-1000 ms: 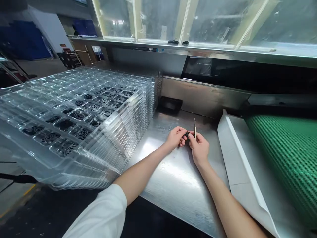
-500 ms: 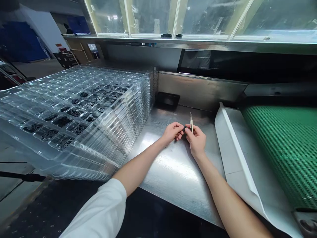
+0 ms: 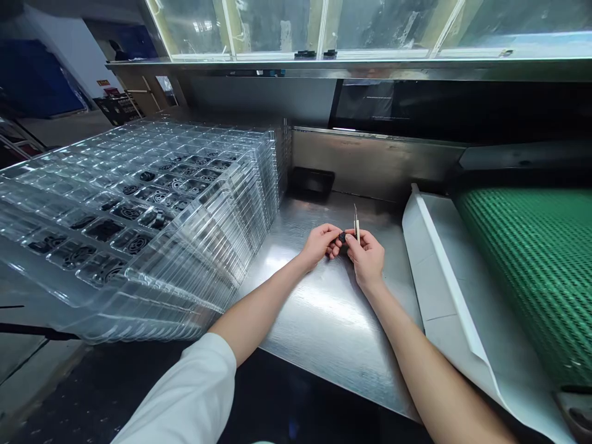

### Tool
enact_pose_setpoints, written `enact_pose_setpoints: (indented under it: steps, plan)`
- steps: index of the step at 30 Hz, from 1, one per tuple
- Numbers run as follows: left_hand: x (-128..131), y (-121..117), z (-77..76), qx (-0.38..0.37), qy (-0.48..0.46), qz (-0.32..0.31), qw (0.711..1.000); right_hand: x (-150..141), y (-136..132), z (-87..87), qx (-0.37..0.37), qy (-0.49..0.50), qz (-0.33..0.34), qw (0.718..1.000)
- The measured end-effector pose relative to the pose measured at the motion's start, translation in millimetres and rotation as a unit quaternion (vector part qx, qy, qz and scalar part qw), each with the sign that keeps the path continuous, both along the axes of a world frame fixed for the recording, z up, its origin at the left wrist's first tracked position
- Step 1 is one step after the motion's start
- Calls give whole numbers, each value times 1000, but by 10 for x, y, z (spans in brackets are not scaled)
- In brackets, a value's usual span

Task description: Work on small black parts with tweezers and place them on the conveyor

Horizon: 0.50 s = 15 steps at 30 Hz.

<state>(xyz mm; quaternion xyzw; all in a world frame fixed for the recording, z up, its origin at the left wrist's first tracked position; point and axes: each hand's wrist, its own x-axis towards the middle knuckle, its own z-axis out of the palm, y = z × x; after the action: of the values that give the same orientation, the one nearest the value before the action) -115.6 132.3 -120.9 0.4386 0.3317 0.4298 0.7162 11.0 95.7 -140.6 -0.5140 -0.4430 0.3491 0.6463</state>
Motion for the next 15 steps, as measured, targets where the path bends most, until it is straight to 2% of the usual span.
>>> enact_pose_setpoints:
  steps: [15]
  plan:
    - [-6,12,-23,6,-1,2,1000,-13,5,4,16,-21,-20,999]
